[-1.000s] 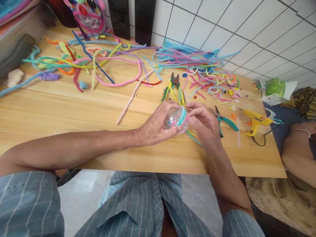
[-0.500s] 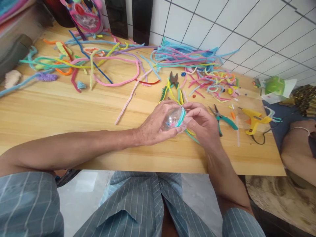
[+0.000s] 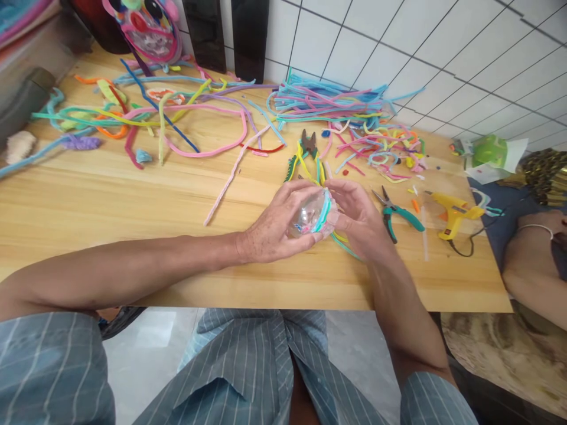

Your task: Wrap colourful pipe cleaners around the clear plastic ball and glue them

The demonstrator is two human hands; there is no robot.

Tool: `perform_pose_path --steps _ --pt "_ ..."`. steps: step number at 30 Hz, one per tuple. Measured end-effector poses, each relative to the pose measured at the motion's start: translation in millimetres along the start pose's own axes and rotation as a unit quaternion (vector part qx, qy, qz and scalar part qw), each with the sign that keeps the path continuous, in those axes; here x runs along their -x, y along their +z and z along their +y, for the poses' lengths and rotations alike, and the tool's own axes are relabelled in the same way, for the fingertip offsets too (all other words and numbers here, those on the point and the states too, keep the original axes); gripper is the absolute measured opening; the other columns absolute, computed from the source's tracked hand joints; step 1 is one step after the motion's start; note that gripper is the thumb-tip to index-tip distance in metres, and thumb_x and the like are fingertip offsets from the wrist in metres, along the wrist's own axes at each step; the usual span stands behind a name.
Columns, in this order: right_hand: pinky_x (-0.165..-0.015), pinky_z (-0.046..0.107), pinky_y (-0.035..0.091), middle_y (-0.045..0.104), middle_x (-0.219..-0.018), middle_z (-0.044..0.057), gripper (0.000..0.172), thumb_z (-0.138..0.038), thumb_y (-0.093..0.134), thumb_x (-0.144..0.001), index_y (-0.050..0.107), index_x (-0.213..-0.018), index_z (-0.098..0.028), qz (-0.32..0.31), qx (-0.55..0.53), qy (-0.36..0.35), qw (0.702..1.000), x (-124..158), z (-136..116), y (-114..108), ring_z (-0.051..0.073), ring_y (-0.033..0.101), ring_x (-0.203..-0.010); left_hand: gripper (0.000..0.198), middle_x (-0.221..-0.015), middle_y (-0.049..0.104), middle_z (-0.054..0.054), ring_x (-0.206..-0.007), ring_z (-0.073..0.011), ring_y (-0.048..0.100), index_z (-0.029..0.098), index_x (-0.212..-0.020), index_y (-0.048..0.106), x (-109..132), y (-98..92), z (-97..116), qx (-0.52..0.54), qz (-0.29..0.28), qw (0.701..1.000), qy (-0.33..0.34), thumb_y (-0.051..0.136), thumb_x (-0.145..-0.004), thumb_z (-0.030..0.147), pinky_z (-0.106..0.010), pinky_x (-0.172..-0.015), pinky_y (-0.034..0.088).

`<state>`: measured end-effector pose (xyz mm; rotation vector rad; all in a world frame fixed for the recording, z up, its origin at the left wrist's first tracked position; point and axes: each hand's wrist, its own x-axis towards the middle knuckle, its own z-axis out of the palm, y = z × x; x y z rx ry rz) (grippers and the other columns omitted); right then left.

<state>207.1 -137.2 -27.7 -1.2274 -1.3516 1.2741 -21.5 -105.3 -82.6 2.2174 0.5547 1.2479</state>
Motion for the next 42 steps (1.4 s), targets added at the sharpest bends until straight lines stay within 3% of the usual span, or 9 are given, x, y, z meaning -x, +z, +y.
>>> perform_pose_path --steps 5,10,16,24,29,34,42 --pt "-0.130 0.056 0.054 0.074 -0.155 0.006 0.077 -0.061 0.105 -0.072 0.069 -0.135 -0.037 -0.022 -0.038 0.034 0.998 0.8 -3.6 1.9 0.033 0.062 -0.156 0.075 -0.162 0.054 -0.019 -0.158 -0.0366 0.053 0.028 -0.168 0.038 0.6 2.0 -2.4 0.004 0.007 1.000 0.028 0.074 -0.104 0.044 -0.066 -0.131 0.051" --pt "-0.126 0.054 0.056 0.076 -0.149 0.006 0.075 -0.059 0.107 -0.069 0.072 -0.131 -0.035 -0.005 -0.025 0.025 0.999 0.1 -1.7 3.6 0.033 0.065 -0.150 0.077 -0.166 0.051 -0.022 -0.166 -0.0373 0.047 0.028 -0.170 0.034 1.3 5.7 -7.6 0.001 -0.011 1.000 0.017 0.070 -0.107 0.053 -0.067 -0.134 0.048" --pt "-0.117 0.052 0.060 0.076 -0.138 0.005 0.072 -0.058 0.106 -0.070 0.072 -0.129 -0.035 -0.008 -0.004 0.015 1.000 0.3 1.4 5.0 0.032 0.068 -0.140 0.079 -0.163 0.057 -0.020 -0.158 -0.0368 0.055 0.028 -0.170 0.039 -0.4 3.9 -6.7 0.039 -0.012 0.999 -0.006 0.074 -0.105 0.059 -0.064 -0.130 0.053" --pt "-0.120 0.050 0.057 0.073 -0.142 0.006 0.078 -0.059 0.107 -0.067 0.071 -0.132 -0.034 -0.017 -0.006 0.019 1.000 0.4 1.9 4.3 0.032 0.065 -0.143 0.071 -0.156 0.064 -0.016 -0.147 -0.0354 0.063 0.029 -0.164 0.049 -2.7 -1.4 -1.7 0.089 -0.029 0.995 -0.042 0.078 -0.104 0.054 -0.058 -0.126 0.054" --pt "-0.116 0.051 0.060 0.075 -0.141 0.006 0.073 -0.060 0.104 -0.071 0.072 -0.132 -0.035 -0.015 -0.011 0.030 0.999 0.3 1.6 3.7 0.032 0.069 -0.136 0.068 -0.155 0.063 -0.016 -0.147 -0.0339 0.062 0.028 -0.161 0.049 -3.3 -1.7 -2.8 0.081 -0.029 0.996 -0.023 0.077 -0.103 0.050 -0.056 -0.126 0.054" --pt "-0.119 0.052 0.060 0.077 -0.145 0.005 0.060 -0.064 0.097 -0.079 0.076 -0.127 -0.035 -0.008 -0.013 0.021 1.000 0.5 -0.5 2.5 0.033 0.067 -0.144 0.068 -0.156 0.064 -0.016 -0.148 -0.0343 0.062 0.030 -0.160 0.049 -4.5 -3.5 -1.9 0.070 -0.029 0.997 -0.029 0.077 -0.102 0.050 -0.058 -0.126 0.054" --pt "-0.121 0.053 0.059 0.076 -0.143 0.007 0.062 -0.061 0.096 -0.082 0.074 -0.133 -0.035 -0.023 0.015 0.006 1.000 3.4 1.3 3.8 0.032 0.068 -0.142 0.062 -0.153 0.065 -0.015 -0.145 -0.0322 0.064 0.029 -0.158 0.050 -4.9 -3.8 -2.6 0.076 -0.019 0.996 -0.031 0.076 -0.104 0.049 -0.056 -0.124 0.056"
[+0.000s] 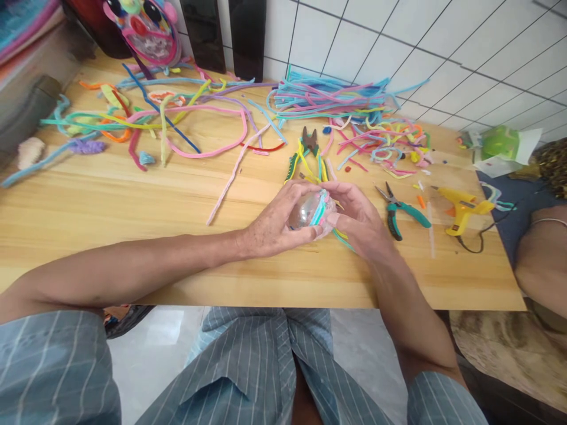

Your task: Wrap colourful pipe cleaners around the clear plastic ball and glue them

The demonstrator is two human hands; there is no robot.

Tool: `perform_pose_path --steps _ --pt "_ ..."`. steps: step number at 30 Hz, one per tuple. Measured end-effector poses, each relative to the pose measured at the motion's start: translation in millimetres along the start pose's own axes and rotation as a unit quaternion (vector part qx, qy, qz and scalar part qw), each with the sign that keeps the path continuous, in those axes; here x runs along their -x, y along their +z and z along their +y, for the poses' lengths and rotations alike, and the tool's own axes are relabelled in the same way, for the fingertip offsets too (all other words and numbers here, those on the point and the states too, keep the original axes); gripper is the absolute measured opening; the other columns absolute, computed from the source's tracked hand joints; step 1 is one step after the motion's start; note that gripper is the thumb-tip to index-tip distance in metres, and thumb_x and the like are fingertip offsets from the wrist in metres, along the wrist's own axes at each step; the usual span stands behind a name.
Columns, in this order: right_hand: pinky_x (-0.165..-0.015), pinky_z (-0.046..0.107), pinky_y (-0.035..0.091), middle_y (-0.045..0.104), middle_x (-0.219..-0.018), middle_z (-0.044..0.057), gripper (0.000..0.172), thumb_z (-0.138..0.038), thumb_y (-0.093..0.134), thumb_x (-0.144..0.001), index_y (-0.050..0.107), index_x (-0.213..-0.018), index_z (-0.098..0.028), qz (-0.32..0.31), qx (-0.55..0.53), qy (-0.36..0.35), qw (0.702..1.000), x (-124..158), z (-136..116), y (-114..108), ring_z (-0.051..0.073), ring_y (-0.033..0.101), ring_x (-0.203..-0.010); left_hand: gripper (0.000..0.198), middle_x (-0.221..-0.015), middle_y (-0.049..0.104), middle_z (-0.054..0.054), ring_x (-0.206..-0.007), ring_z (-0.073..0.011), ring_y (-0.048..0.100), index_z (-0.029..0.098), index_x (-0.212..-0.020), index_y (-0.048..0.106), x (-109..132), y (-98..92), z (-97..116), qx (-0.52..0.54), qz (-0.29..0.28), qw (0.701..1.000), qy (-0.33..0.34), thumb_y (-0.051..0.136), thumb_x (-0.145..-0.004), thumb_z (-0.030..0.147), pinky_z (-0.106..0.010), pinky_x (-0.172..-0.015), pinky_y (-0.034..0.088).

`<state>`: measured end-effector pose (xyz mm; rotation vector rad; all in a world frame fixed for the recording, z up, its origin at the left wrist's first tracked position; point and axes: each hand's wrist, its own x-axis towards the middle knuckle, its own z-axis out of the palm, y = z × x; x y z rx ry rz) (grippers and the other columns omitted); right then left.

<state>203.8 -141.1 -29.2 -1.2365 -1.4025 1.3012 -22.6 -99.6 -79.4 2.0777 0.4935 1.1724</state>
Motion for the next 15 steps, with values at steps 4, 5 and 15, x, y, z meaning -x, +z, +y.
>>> perform_pose_path --steps 4,5,15 --pt "-0.127 0.056 0.055 0.074 -0.147 0.008 0.068 -0.062 0.099 -0.078 0.071 -0.134 -0.034 0.000 0.009 -0.013 1.000 -1.0 0.7 3.6 0.034 0.066 -0.146 0.063 -0.153 0.064 -0.015 -0.146 -0.0324 0.063 0.030 -0.158 0.050 0.5 1.3 -0.5 0.001 0.006 1.000 0.009 0.076 -0.105 0.050 -0.057 -0.124 0.055" --pt "-0.127 0.057 0.054 0.073 -0.148 0.008 0.068 -0.061 0.099 -0.078 0.070 -0.134 -0.034 0.000 0.012 -0.013 1.000 -1.0 0.6 4.2 0.034 0.066 -0.146 0.063 -0.153 0.064 -0.015 -0.145 -0.0323 0.064 0.029 -0.158 0.050 0.5 1.6 -0.6 0.000 0.009 1.000 0.013 0.076 -0.105 0.050 -0.057 -0.124 0.055" --pt "-0.126 0.057 0.055 0.073 -0.149 0.006 0.069 -0.056 0.102 -0.075 0.070 -0.132 -0.035 -0.001 0.007 0.000 1.000 -0.5 0.5 4.3 0.034 0.069 -0.141 0.066 -0.154 0.065 -0.016 -0.146 -0.0342 0.063 0.030 -0.160 0.050 0.6 1.9 -1.3 -0.003 0.000 1.000 0.008 0.076 -0.104 0.052 -0.058 -0.124 0.054"
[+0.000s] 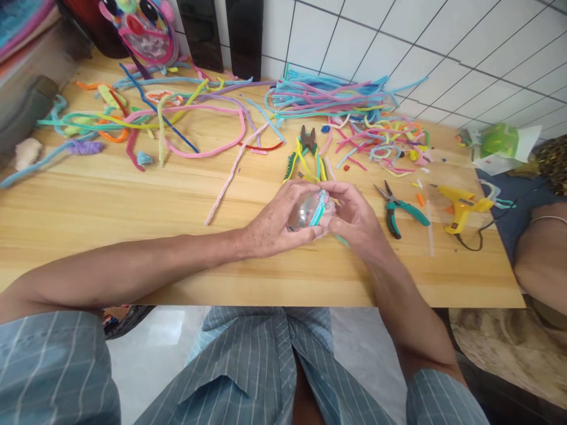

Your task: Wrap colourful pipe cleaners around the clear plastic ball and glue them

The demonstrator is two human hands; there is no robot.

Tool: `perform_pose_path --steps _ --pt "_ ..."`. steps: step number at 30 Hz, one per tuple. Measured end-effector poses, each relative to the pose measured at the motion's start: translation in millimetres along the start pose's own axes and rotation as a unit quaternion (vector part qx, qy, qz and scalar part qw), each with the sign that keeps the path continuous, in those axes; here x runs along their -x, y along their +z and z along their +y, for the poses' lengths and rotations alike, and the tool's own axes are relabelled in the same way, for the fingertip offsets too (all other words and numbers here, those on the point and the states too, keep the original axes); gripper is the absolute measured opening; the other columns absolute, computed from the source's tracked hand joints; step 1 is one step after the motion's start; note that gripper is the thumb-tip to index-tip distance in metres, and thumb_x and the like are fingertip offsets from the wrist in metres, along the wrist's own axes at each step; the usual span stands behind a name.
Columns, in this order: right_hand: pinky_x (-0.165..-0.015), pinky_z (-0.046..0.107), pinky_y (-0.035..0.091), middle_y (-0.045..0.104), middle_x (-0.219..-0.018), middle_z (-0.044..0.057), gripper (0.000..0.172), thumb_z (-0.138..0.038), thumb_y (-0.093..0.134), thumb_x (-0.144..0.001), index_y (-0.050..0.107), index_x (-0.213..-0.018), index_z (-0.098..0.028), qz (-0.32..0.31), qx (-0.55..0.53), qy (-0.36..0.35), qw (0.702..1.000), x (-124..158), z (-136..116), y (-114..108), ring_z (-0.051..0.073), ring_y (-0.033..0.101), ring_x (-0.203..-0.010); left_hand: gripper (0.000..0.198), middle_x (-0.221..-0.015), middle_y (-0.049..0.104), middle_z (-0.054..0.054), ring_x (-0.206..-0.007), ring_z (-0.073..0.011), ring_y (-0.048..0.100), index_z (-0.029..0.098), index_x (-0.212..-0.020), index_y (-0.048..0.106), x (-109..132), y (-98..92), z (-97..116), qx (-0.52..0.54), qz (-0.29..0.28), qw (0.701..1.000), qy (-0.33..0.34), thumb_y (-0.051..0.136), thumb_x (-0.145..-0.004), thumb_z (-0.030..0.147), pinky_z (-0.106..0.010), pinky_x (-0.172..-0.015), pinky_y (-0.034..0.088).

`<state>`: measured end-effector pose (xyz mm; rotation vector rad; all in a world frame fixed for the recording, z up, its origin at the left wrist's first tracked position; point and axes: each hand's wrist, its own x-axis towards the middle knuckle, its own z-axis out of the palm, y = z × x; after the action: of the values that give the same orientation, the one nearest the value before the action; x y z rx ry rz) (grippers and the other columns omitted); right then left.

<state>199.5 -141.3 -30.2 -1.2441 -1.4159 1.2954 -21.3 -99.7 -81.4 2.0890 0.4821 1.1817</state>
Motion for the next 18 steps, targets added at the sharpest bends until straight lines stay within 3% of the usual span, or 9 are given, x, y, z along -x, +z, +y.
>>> perform_pose_path --steps 14,18 --pt "-0.125 0.055 0.056 0.073 -0.151 0.007 0.076 -0.069 0.099 -0.072 0.069 -0.133 -0.036 -0.004 0.004 -0.045 0.999 -5.3 4.0 -0.3 0.033 0.068 -0.144 0.069 -0.158 0.063 -0.016 -0.150 -0.0324 0.063 0.029 -0.162 0.049 1.1 -4.3 1.5 -0.020 -0.014 1.000 -0.001 0.079 -0.104 0.050 -0.057 -0.127 0.056" --pt "-0.127 0.057 0.054 0.078 -0.144 0.007 0.072 -0.068 0.099 -0.074 0.071 -0.131 -0.036 0.049 0.013 -0.048 0.998 -2.9 -9.2 -9.0 0.033 0.068 -0.145 0.068 -0.159 0.061 -0.016 -0.155 -0.0328 0.059 0.029 -0.161 0.049 4.2 -5.9 -1.9 -0.032 -0.007 0.999 -0.012 0.078 -0.103 0.053 -0.059 -0.131 0.053"
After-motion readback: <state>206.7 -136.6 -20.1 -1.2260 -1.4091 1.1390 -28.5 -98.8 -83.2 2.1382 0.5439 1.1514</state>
